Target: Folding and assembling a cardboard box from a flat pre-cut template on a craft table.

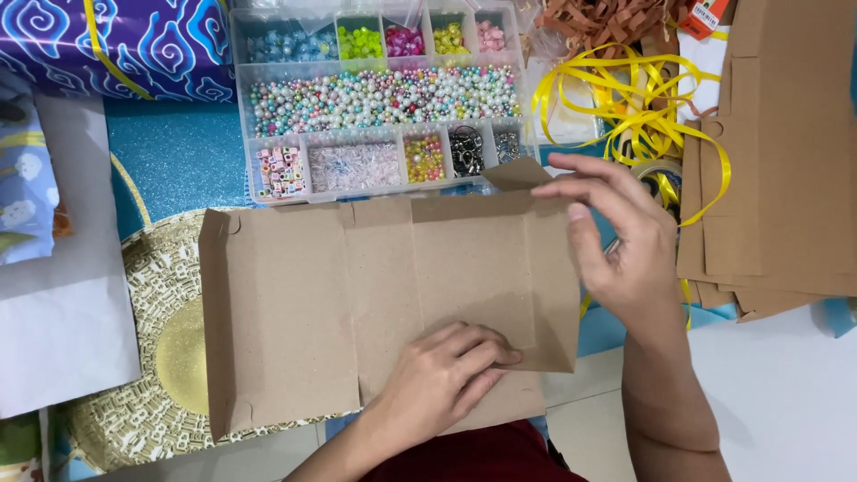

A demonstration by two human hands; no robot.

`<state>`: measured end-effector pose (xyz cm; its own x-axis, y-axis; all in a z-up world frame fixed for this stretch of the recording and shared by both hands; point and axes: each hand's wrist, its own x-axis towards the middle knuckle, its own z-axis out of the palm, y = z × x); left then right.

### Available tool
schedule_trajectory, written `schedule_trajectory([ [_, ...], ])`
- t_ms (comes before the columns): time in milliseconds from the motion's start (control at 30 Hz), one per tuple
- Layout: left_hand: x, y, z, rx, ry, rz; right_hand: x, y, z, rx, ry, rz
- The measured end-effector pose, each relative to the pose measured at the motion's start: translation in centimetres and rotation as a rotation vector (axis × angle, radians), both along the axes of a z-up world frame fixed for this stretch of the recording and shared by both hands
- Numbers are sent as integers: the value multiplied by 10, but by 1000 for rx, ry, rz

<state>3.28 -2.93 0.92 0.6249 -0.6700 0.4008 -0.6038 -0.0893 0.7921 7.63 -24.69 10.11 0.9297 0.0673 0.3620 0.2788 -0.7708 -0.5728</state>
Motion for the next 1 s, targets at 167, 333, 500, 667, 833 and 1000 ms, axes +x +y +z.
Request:
schedule_trajectory([
  [167,-1,1,0,18,2,-9,20,-10,-20,-166,63,-34],
  [333,-2,1,-2,15,-8,3,26,-10,-24,-190,-33,-55],
  [500,-2,1,-1,3,-18,2,20,-22,-36,-304,-62,-105],
  [667,-1,1,1,-1,4,-22,21,-17,-28,-530,242,-272],
  [833,-2,3,-2,16,-5,-29,21,-11,-24,-646,257,-301],
  [1000,-2,4,0,28,5,-43,24,-3,-17,-574,180,-279],
])
